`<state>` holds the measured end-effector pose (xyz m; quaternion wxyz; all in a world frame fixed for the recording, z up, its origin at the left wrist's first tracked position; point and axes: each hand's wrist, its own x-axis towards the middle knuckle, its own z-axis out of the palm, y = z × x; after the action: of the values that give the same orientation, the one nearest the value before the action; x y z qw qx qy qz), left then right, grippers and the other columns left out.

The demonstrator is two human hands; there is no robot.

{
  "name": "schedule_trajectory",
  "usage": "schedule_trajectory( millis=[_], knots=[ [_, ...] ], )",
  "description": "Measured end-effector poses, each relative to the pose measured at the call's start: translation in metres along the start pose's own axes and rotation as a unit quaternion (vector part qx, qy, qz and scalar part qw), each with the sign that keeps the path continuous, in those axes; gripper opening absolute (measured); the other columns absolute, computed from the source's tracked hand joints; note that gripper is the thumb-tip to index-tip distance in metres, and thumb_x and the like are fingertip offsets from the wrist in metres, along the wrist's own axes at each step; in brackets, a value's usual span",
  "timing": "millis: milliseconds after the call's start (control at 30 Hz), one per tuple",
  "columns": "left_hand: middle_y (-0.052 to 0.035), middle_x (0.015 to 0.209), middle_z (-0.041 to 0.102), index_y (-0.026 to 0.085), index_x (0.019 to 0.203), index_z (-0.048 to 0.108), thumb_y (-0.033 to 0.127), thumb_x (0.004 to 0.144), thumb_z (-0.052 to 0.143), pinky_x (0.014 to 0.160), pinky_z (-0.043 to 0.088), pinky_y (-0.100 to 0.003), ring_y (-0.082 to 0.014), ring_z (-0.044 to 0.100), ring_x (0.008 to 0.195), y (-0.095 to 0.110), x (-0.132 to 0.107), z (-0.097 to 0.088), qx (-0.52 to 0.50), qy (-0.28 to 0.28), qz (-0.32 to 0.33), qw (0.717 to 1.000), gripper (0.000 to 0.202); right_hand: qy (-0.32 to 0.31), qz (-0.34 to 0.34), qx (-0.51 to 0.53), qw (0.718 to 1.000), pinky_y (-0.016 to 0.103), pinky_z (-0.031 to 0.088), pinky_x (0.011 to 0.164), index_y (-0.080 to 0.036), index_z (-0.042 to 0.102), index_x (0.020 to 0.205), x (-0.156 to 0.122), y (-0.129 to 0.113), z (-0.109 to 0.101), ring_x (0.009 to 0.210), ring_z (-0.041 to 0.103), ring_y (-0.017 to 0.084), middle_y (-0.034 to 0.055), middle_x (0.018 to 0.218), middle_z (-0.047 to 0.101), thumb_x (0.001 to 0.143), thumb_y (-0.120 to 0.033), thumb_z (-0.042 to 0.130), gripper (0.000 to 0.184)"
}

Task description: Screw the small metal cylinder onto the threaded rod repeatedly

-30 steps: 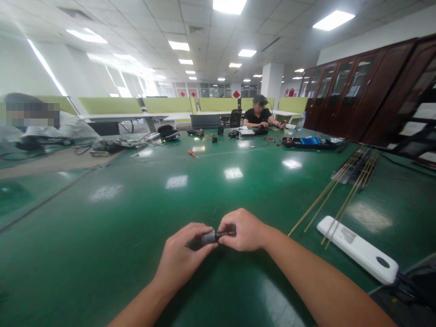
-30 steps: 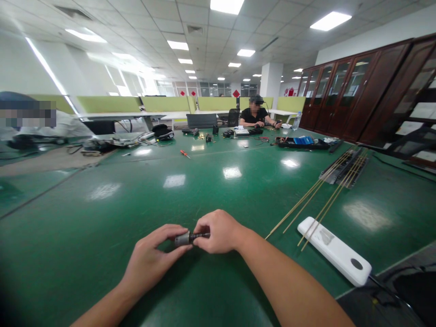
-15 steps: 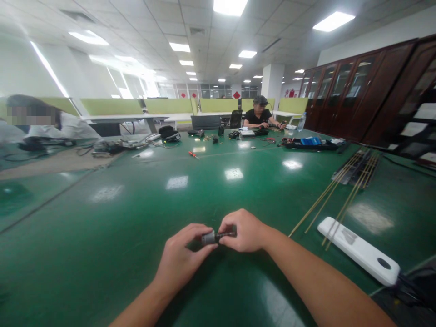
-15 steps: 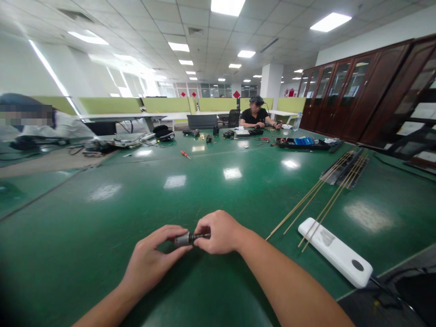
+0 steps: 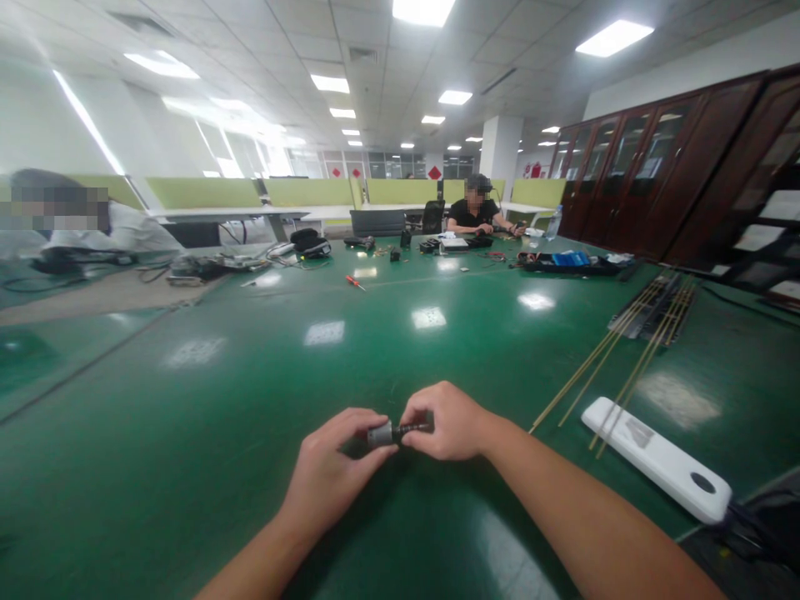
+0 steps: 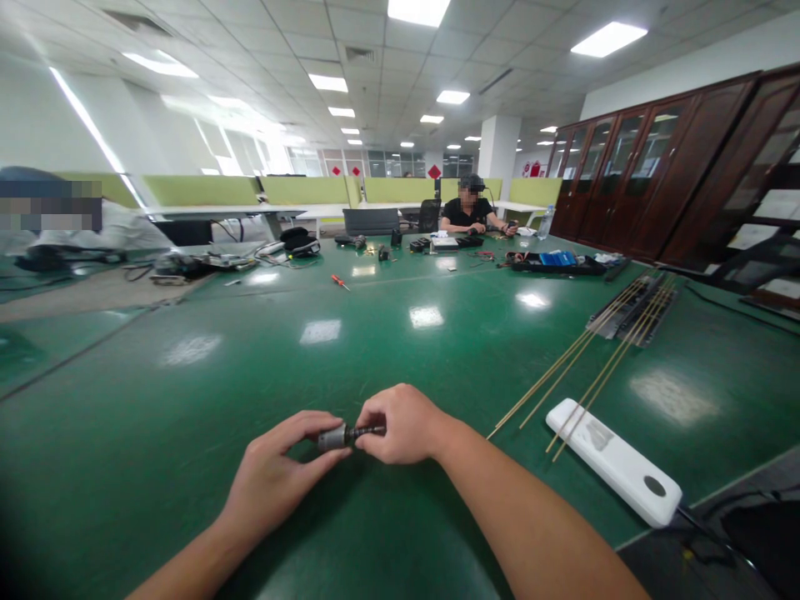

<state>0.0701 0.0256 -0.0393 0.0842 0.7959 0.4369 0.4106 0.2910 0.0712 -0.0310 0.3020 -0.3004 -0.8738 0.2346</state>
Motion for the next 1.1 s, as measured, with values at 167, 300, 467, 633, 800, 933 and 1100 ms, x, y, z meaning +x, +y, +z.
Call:
schedule_trajectory(
  millis=[167,300,467,633,800,933,1100],
  knots=[
    [-0.0022,0.093,0.072,0.023,0.096,0.071,0.029,0.077,0.076,0.076,0.056,-0.027,-0.0179,0.069,0.083,0.0021,0.0011,-0.0001,0.000,0.005,0.002,1.000,0.020,0.002,0.002,0.001,1.000,0.022,0.041,0.060,-0.017,0.072,0.082,-0.0002,-0.0004,-0.0002,0.064,0.060,0.012,0.0008,0.072,0.068,0.074,-0.024,0.071,0.010],
    [-0.0041,0.093,0.072,0.022,0.096,0.071,0.030,0.077,0.075,0.075,0.057,-0.028,-0.0193,0.069,0.083,0.0018,0.0009,0.0001,0.002,0.004,-0.002,1.000,0.021,-0.001,0.009,0.004,1.000,0.022,0.042,0.061,-0.018,0.072,0.082,-0.0002,-0.0011,-0.0004,0.064,0.060,0.013,0.0008,0.073,0.069,0.074,-0.024,0.071,0.010],
    [-0.0029,0.093,0.072,0.023,0.097,0.071,0.030,0.077,0.077,0.077,0.056,-0.028,-0.0184,0.069,0.084,0.0000,0.0004,0.0005,0.000,0.004,-0.001,1.000,0.022,-0.004,0.012,0.007,1.000,0.022,0.042,0.060,-0.018,0.072,0.083,-0.0001,-0.0023,-0.0012,0.064,0.060,0.013,0.0010,0.074,0.069,0.074,-0.024,0.071,0.011],
    [-0.0035,0.095,0.072,0.023,0.098,0.071,0.031,0.078,0.076,0.077,0.056,-0.028,-0.0187,0.069,0.085,0.0003,0.0005,0.0010,0.004,0.003,-0.002,1.000,0.022,0.002,0.006,0.009,1.000,0.022,0.042,0.060,-0.017,0.072,0.083,-0.0004,-0.0025,-0.0015,0.064,0.060,0.012,0.0009,0.073,0.069,0.074,-0.024,0.071,0.011],
    [-0.0032,0.094,0.072,0.023,0.097,0.071,0.031,0.078,0.076,0.077,0.056,-0.028,-0.0186,0.069,0.085,0.0011,0.0005,0.0005,0.000,0.007,0.000,1.000,0.021,0.008,0.003,0.011,1.000,0.022,0.042,0.060,-0.017,0.072,0.083,-0.0007,-0.0015,-0.0004,0.064,0.060,0.012,0.0007,0.073,0.069,0.075,-0.025,0.070,0.011],
    [-0.0011,0.095,0.072,0.024,0.098,0.070,0.029,0.078,0.077,0.078,0.055,-0.026,-0.0168,0.068,0.086,0.0010,0.0012,-0.0001,-0.002,0.011,0.002,1.000,0.022,0.008,0.003,0.011,1.000,0.022,0.042,0.062,-0.018,0.072,0.084,-0.0006,-0.0009,-0.0003,0.065,0.061,0.013,0.0010,0.074,0.069,0.075,-0.025,0.070,0.011],
    [-0.0002,0.095,0.072,0.025,0.098,0.070,0.030,0.078,0.077,0.079,0.054,-0.026,-0.0163,0.068,0.086,-0.0012,0.0010,-0.0006,0.006,0.014,0.007,1.000,0.023,0.019,0.004,0.012,1.000,0.022,0.042,0.062,-0.017,0.072,0.083,-0.0004,0.0005,0.0002,0.065,0.061,0.013,0.0009,0.074,0.069,0.075,-0.025,0.070,0.011]
  ],
)
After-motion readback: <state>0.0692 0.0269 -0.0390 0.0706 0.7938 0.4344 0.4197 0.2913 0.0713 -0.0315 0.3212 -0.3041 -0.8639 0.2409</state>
